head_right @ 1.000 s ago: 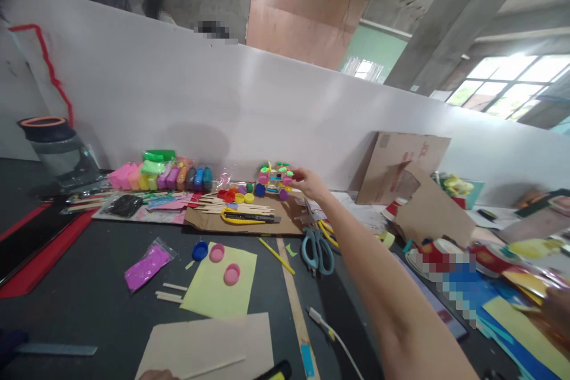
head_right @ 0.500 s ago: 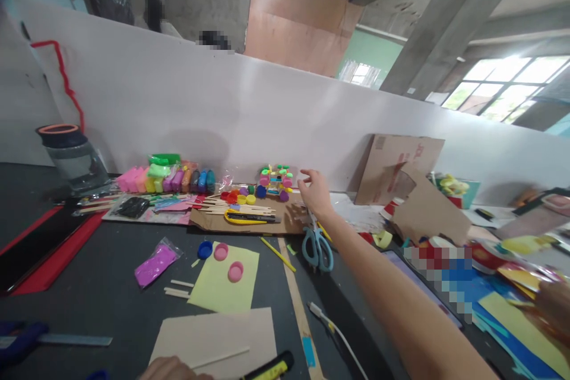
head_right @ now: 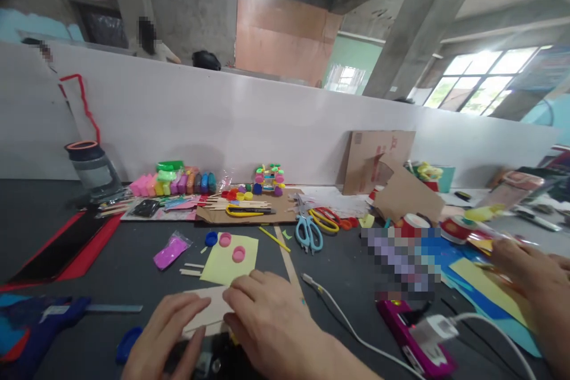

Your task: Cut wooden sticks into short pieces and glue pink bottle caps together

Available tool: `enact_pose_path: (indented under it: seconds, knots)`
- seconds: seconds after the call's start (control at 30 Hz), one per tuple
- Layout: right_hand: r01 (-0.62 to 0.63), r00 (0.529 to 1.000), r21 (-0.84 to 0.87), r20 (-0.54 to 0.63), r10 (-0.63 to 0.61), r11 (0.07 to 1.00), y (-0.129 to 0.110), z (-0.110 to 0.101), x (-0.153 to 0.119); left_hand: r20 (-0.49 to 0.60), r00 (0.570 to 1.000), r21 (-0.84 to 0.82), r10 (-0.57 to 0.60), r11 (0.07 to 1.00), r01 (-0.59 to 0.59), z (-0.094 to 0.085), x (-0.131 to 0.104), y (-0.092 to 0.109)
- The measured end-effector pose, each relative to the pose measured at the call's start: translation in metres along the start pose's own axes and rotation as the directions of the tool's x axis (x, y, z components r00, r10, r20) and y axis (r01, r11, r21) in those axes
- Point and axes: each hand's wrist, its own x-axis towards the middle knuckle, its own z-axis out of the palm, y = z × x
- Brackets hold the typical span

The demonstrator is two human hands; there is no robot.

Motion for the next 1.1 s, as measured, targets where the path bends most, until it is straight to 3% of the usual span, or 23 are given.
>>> enact_pose_path:
  seconds: [0.13, 0.3, 0.37, 0.43, 0.5, 0.53, 0.6, 0.77, 0.83, 0.9, 0.97, 1.03, 1.1]
  knots:
    - [-0.035, 0.987, 0.121, -0.152, 0.053, 0.992, 0.007, 0.015, -0.018, -0.064, 0.989, -0.027, -0.134, 0.991, 0.133, -0.006, 0.005, 0.005]
    - [-0.016, 0.961, 0.222, -0.264, 0.076, 0.975, 0.022, 0.026, -0.019, -0.102, 0.933, -0.054, -0.345, 0.938, 0.341, -0.011, 0.009, 0.002]
    - [-0.008, 0.95, 0.257, -0.3, 0.088, 0.966, 0.026, 0.03, -0.02, -0.172, 0.862, -0.118, -0.477, 0.878, 0.463, -0.017, 0.014, -0.002]
    - [0.0, 0.941, 0.283, -0.325, 0.095, 0.959, 0.033, 0.034, -0.023, -0.254, 0.747, -0.264, -0.615, 0.787, 0.558, -0.026, 0.022, -0.004]
    - [0.003, 0.935, 0.297, -0.34, 0.103, 0.955, 0.041, 0.038, -0.026, -0.313, 0.637, -0.431, -0.704, 0.703, 0.566, -0.034, 0.033, -0.005]
    - [0.001, 0.933, 0.3, -0.344, 0.107, 0.954, 0.045, 0.04, -0.028, -0.326, 0.604, -0.485, -0.728, 0.677, 0.554, -0.038, 0.038, -0.005]
    - [-0.005, 0.932, 0.3, -0.344, 0.113, 0.954, 0.051, 0.042, -0.031, -0.348, 0.578, -0.541, -0.738, 0.662, 0.519, -0.042, 0.049, -0.003]
    - [-0.02, 0.942, 0.289, -0.316, 0.115, 0.957, 0.053, 0.046, -0.035, -0.283, 0.591, -0.562, -0.756, 0.63, 0.536, -0.036, 0.067, 0.002]
    - [-0.036, 0.946, 0.283, -0.3, 0.124, 0.958, 0.052, 0.047, -0.037, -0.283, 0.614, -0.517, -0.737, 0.657, 0.549, -0.035, 0.067, 0.0]
    - [-0.068, 0.952, 0.279, -0.27, 0.146, 0.958, 0.052, 0.046, -0.038, -0.327, 0.698, -0.304, -0.637, 0.771, 0.56, -0.04, 0.062, -0.008]
    - [-0.111, 0.959, 0.276, -0.221, 0.176, 0.955, 0.053, 0.045, -0.038, -0.302, 0.818, 0.077, -0.49, 0.842, 0.533, -0.05, 0.056, -0.02]
    - [-0.147, 0.967, 0.272, -0.164, 0.196, 0.951, 0.056, 0.044, -0.037, -0.203, 0.867, 0.293, -0.456, 0.816, 0.498, -0.062, 0.052, -0.034]
    - [-0.161, 0.973, 0.269, -0.115, 0.198, 0.95, 0.059, 0.043, -0.035, -0.079, 0.874, 0.425, -0.479, 0.777, 0.464, -0.069, 0.052, -0.046]
